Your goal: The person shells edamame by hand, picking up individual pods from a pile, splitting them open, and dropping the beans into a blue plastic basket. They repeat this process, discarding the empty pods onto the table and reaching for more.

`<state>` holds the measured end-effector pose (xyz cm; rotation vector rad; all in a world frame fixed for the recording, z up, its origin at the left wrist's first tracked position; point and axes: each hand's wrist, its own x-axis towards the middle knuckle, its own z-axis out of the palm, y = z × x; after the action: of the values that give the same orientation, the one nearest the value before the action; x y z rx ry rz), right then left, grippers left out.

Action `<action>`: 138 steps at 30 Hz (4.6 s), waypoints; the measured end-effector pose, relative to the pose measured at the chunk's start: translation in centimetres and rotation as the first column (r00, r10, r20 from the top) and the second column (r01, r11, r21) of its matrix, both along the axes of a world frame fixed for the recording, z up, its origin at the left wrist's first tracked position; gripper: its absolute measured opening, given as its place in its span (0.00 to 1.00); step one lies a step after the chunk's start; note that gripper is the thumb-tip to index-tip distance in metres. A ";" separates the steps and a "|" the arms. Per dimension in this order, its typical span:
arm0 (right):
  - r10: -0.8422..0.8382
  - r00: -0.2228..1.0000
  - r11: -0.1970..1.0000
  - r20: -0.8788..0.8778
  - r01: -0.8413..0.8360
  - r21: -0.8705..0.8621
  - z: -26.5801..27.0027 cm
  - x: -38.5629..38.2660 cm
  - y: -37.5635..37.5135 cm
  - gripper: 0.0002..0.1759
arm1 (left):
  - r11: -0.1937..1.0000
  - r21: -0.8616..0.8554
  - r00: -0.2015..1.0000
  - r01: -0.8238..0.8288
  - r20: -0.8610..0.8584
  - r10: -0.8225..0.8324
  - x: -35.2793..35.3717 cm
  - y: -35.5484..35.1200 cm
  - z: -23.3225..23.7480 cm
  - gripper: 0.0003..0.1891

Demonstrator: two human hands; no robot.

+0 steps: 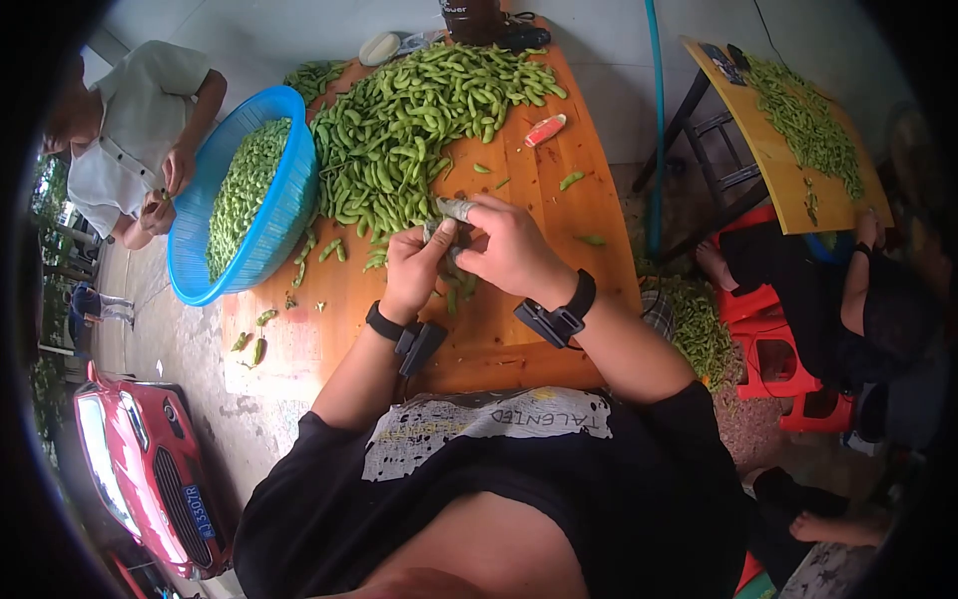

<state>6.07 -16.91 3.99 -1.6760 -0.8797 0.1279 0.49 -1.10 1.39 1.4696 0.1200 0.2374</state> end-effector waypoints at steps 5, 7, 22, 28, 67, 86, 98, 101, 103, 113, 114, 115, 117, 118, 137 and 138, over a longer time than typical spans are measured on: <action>0.047 0.997 0.997 0.064 -0.043 -0.071 -0.9 0.8 -0.3 0.23 | 0.958 0.273 0.996 -0.088 0.035 0.082 0.0 0.6 -0.6 0.15; 0.059 0.995 0.996 0.083 -0.054 -0.064 -0.7 0.7 -0.3 0.22 | 0.934 0.321 0.977 -0.157 0.186 0.101 0.5 0.6 -1.5 0.16; -0.084 0.950 0.995 0.301 0.094 -0.018 -0.6 -0.1 -0.1 0.10 | 0.687 0.618 0.889 -0.382 0.449 0.090 -0.2 -0.4 0.1 0.24; -0.111 0.988 0.987 0.111 0.122 -0.101 -1.0 0.3 0.0 0.05 | 0.841 0.492 0.957 -0.226 0.273 0.098 0.1 0.1 -1.2 0.24; 0.031 0.923 0.969 -0.383 0.066 0.238 -3.3 1.1 1.2 0.15 | 0.985 -0.128 0.983 -0.113 -0.157 0.092 -0.1 -1.3 0.0 0.15; -0.188 0.927 0.973 0.324 0.222 -0.069 -1.6 0.7 0.7 0.17 | 0.941 -0.337 0.989 -0.004 -0.139 -0.046 -0.2 -0.1 0.0 0.11; -0.199 0.913 0.978 0.356 0.211 0.005 -1.6 0.1 1.1 0.09 | 0.849 -0.516 0.957 -0.116 -0.287 -0.044 -0.2 -0.2 0.9 0.07; -0.198 0.908 0.976 0.369 0.216 -0.008 -1.9 0.0 1.2 0.08 | 0.826 -0.550 0.947 -0.122 -0.313 -0.068 0.0 0.3 -0.1 0.06; -0.194 0.902 0.976 0.385 0.218 -0.019 -1.9 -0.2 1.2 0.09 | 0.818 -0.556 0.941 -0.148 -0.334 -0.057 0.0 0.4 -0.4 0.06; -0.223 0.943 0.974 0.248 0.226 0.017 -2.0 0.8 0.8 0.09 | 0.894 -0.447 0.946 0.029 -0.276 -0.169 -0.1 1.0 0.5 0.07; -0.223 0.941 0.974 0.254 0.227 0.015 -2.0 1.2 0.6 0.09 | 0.893 -0.450 0.947 0.033 -0.270 -0.171 0.0 1.1 0.9 0.07; -0.207 0.943 0.977 0.261 0.211 0.013 -1.7 1.4 0.4 0.09 | 0.941 -0.334 0.956 0.059 -0.252 -0.150 -0.1 1.1 1.4 0.09; -0.168 0.955 0.984 0.246 0.178 -0.017 -1.7 1.7 0.2 0.05 | 0.988 -0.118 0.975 0.097 -0.188 -0.118 -0.3 1.3 1.4 0.13; -0.164 0.955 0.985 0.245 0.174 -0.019 -1.7 1.5 0.4 0.05 | 0.989 -0.119 0.975 0.093 -0.189 -0.114 -0.3 1.3 1.1 0.13; -0.049 0.959 0.998 -0.280 0.054 0.010 -2.0 0.8 0.6 0.14 | 0.996 0.060 0.984 -0.066 0.170 0.055 -1.2 -1.9 0.2 0.11; -0.046 0.959 0.999 -0.281 0.051 0.010 -2.1 0.8 0.7 0.14 | 0.996 0.059 0.984 -0.069 0.169 0.058 -1.0 -1.7 -0.2 0.11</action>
<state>6.86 -16.20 1.90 -1.6143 -0.6238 0.3160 -0.50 -2.79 1.23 1.5051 0.0234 0.4193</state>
